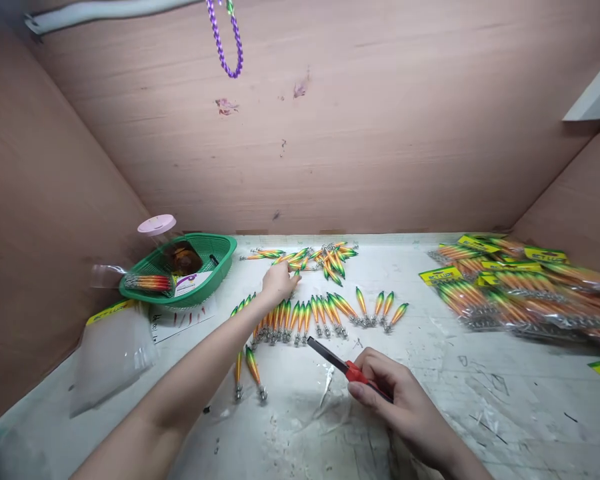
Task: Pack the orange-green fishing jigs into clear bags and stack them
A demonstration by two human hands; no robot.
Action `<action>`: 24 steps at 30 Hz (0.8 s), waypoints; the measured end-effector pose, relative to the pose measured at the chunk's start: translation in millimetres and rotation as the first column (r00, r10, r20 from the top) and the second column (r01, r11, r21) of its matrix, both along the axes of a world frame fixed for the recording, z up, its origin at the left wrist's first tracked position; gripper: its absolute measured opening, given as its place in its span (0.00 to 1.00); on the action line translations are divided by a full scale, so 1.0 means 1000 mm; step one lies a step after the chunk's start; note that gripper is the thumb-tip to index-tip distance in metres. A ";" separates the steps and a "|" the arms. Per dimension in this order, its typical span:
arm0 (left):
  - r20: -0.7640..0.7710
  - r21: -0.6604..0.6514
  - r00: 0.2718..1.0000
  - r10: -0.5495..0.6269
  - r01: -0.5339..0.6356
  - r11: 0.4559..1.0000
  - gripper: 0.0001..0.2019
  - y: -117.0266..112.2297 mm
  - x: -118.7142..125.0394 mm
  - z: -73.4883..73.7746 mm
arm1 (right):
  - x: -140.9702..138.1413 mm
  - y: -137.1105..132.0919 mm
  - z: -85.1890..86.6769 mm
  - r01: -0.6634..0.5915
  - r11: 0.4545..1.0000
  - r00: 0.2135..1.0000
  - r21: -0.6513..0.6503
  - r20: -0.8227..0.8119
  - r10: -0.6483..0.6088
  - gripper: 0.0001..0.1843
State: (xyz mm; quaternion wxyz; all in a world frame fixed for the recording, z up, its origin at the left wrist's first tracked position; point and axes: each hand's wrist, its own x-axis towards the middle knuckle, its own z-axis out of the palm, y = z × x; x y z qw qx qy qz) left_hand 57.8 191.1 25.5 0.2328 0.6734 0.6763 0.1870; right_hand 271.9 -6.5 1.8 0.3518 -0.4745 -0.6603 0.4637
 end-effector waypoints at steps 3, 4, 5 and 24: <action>0.105 -0.081 0.990 0.099 -0.091 0.993 0.18 0.013 0.011 0.000 | 0.002 0.002 0.001 0.046 0.999 0.999 0.016 -0.002 -0.046 0.24; 0.153 -0.111 0.981 0.120 -0.103 0.988 0.18 0.013 0.009 0.001 | 0.003 0.002 0.003 0.063 0.998 0.998 0.018 -0.006 -0.063 0.24; 0.208 -0.143 0.969 0.131 -0.102 0.984 0.17 0.011 0.005 0.003 | 0.004 0.002 0.004 0.083 0.996 0.996 0.021 -0.015 -0.082 0.25; 0.942 -0.258 0.320 0.106 0.484 0.836 0.17 -0.122 -0.047 0.043 | 0.001 -0.011 0.011 0.010 1.000 0.990 0.000 -0.140 -0.010 0.20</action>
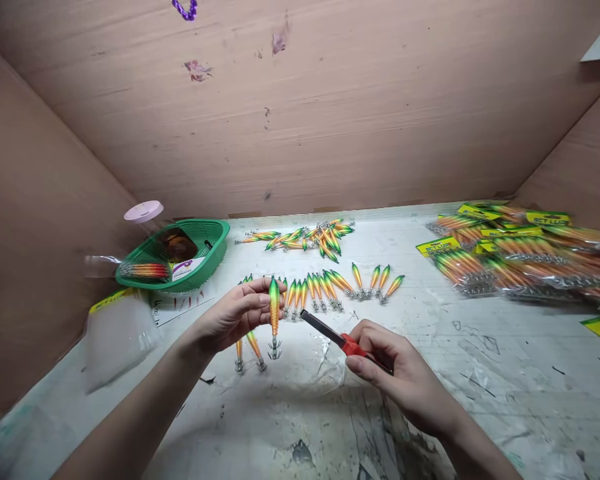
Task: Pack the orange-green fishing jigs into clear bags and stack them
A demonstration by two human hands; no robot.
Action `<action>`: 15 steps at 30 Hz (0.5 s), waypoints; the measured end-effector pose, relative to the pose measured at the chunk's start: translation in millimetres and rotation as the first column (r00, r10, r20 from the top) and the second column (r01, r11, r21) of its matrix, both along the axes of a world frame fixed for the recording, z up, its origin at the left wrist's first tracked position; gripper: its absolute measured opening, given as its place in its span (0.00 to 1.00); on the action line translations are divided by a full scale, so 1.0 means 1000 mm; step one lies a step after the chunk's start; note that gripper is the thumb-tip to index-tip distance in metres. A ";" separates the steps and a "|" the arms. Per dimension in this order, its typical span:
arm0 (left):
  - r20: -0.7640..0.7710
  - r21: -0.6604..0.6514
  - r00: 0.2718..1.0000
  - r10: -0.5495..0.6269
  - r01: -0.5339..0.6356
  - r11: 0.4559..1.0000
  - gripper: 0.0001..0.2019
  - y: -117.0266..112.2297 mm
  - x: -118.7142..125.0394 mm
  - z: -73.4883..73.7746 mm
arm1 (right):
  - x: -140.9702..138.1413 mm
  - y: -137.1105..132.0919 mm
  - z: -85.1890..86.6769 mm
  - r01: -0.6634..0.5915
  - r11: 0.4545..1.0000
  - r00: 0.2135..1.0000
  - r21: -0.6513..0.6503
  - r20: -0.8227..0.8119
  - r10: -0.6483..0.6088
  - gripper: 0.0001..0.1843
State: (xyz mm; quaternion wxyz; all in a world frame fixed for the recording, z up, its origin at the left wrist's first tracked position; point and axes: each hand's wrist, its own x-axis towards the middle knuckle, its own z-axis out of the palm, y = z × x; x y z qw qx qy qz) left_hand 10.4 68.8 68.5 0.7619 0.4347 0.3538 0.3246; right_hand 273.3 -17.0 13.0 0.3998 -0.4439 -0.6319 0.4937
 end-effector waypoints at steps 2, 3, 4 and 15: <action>-0.131 0.050 0.991 0.001 0.006 0.999 0.18 -0.002 -0.001 -0.003 | 0.000 0.000 0.001 0.005 1.000 1.000 0.012 -0.004 -0.005 0.20; -0.270 0.092 0.963 0.011 0.015 0.996 0.18 -0.003 -0.001 -0.006 | 0.000 0.000 0.001 0.011 1.000 1.000 0.016 -0.006 -0.011 0.20; -0.424 0.136 0.905 0.031 0.030 0.990 0.17 -0.004 -0.002 -0.010 | 0.000 0.000 0.001 0.018 1.000 1.000 0.019 -0.008 -0.018 0.21; -0.862 0.461 0.292 0.414 0.113 0.880 0.21 0.015 0.019 -0.033 | 0.001 0.004 0.005 0.088 0.995 0.996 0.037 -0.032 -0.087 0.22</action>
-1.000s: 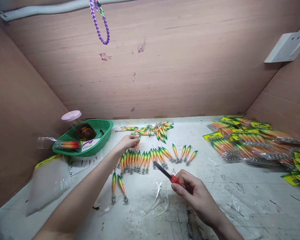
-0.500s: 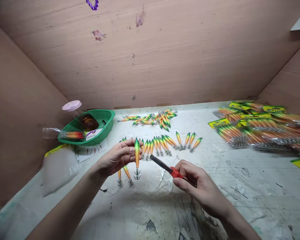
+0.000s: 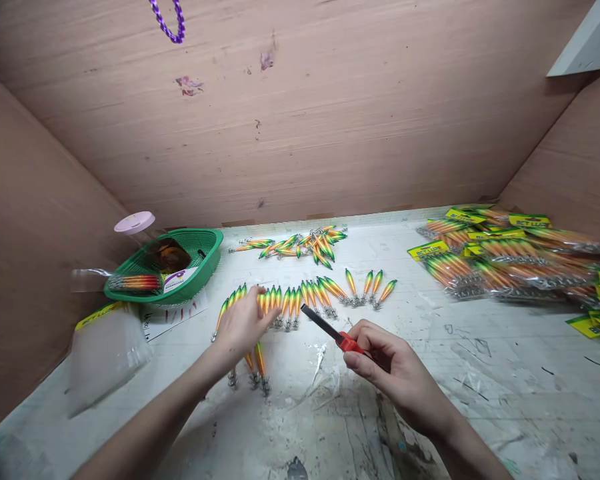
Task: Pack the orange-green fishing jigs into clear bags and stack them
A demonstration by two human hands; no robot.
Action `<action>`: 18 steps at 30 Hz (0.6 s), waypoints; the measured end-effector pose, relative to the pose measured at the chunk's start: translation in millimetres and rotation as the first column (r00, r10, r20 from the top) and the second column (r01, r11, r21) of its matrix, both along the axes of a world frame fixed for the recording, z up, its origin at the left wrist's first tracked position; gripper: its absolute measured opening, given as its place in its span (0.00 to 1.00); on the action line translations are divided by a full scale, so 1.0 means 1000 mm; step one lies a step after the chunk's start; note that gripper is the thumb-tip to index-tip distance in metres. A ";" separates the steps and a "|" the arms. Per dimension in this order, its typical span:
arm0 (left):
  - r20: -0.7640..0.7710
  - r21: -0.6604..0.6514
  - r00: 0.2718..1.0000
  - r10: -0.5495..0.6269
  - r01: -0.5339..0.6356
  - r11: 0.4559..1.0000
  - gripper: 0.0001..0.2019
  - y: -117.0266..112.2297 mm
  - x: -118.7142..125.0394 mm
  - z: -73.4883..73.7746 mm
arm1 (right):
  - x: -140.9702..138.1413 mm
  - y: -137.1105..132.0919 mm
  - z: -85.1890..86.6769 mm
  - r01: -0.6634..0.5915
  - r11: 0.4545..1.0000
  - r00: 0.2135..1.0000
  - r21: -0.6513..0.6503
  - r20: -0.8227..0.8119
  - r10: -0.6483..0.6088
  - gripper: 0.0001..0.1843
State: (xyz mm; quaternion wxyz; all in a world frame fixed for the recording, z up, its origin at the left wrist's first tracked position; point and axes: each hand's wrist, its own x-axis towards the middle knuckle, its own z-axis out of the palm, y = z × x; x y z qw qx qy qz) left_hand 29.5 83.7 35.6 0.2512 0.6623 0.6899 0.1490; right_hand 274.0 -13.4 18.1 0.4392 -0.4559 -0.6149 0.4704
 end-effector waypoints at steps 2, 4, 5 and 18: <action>0.017 0.065 0.999 -0.032 0.031 0.997 0.18 0.034 0.022 0.003 | 0.001 0.002 -0.001 0.043 0.999 0.999 0.013 0.001 -0.043 0.22; 0.039 0.096 0.999 -0.016 0.012 0.995 0.18 0.071 0.046 0.003 | 0.003 0.004 -0.002 0.089 0.996 0.996 0.026 0.017 -0.089 0.22; 0.051 0.100 0.999 0.010 -0.015 0.995 0.18 0.087 0.057 0.001 | 0.004 0.006 -0.003 0.112 0.993 0.993 0.030 0.028 -0.113 0.22; 0.572 -0.039 0.809 0.134 -0.136 0.990 0.16 0.138 0.038 0.008 | 0.012 0.008 -0.001 0.201 0.979 0.979 0.039 0.010 -0.202 0.22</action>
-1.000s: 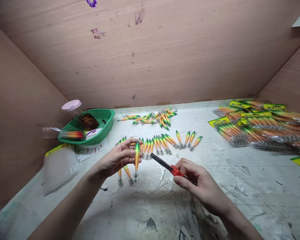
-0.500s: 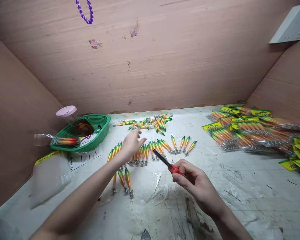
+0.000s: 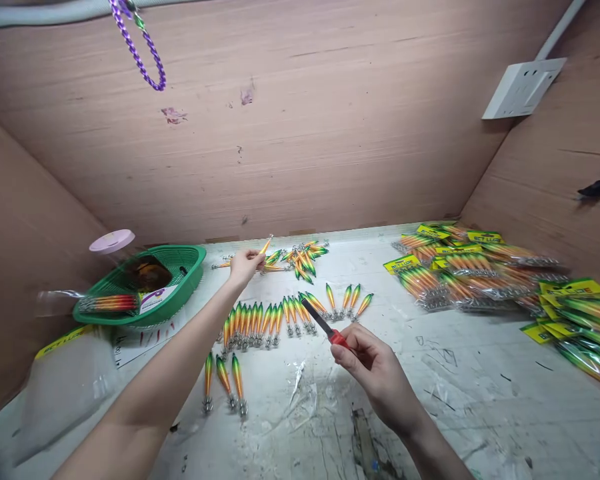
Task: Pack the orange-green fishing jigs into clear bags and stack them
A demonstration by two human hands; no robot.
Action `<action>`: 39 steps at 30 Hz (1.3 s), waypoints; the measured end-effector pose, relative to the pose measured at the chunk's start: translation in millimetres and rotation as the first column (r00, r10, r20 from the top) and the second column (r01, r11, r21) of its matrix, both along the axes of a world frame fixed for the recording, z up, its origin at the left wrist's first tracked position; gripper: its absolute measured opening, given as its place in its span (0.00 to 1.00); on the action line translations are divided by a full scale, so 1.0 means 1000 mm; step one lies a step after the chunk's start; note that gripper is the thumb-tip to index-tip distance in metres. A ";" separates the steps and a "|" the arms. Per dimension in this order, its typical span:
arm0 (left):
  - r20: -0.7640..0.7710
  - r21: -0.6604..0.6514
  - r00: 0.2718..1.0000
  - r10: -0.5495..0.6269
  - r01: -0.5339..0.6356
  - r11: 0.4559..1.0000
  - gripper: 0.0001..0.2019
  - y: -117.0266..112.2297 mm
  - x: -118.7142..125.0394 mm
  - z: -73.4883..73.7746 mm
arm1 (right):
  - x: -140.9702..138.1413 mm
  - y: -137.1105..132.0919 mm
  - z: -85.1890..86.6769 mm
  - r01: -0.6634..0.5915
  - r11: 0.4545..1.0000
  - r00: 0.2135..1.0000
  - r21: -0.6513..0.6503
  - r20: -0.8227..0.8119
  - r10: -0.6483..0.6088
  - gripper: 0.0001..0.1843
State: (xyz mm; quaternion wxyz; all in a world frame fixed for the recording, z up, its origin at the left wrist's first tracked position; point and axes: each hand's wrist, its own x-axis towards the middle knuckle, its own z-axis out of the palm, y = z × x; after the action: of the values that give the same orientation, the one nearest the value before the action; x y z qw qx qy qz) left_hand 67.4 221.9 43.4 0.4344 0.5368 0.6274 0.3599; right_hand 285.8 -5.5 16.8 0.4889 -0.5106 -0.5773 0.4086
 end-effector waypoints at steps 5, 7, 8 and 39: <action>0.370 -0.069 0.918 -0.143 0.181 0.981 0.09 -0.068 -0.016 0.016 | -0.003 -0.003 -0.001 -0.015 1.000 0.999 0.004 -0.031 0.015 0.22; 0.476 -0.121 0.864 -0.164 0.249 0.961 0.08 -0.101 -0.021 0.019 | -0.004 -0.005 0.001 -0.015 1.000 0.999 0.017 -0.032 0.016 0.22; 0.513 -0.146 0.842 -0.165 0.275 0.950 0.08 -0.116 -0.023 0.019 | -0.005 -0.005 0.001 -0.013 1.000 0.999 0.022 -0.029 0.014 0.22; 0.211 0.193 0.953 -0.217 0.177 0.965 0.07 -0.224 -0.040 0.013 | -0.012 -0.008 -0.003 -0.003 1.000 1.000 0.028 -0.006 0.003 0.21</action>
State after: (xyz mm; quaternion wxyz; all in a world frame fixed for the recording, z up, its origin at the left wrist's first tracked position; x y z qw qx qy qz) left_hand 27.5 -1.9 56.5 0.4900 0.5869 0.4825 0.4273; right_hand 273.3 -13.3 14.3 0.4974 -0.5014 -0.5823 0.4027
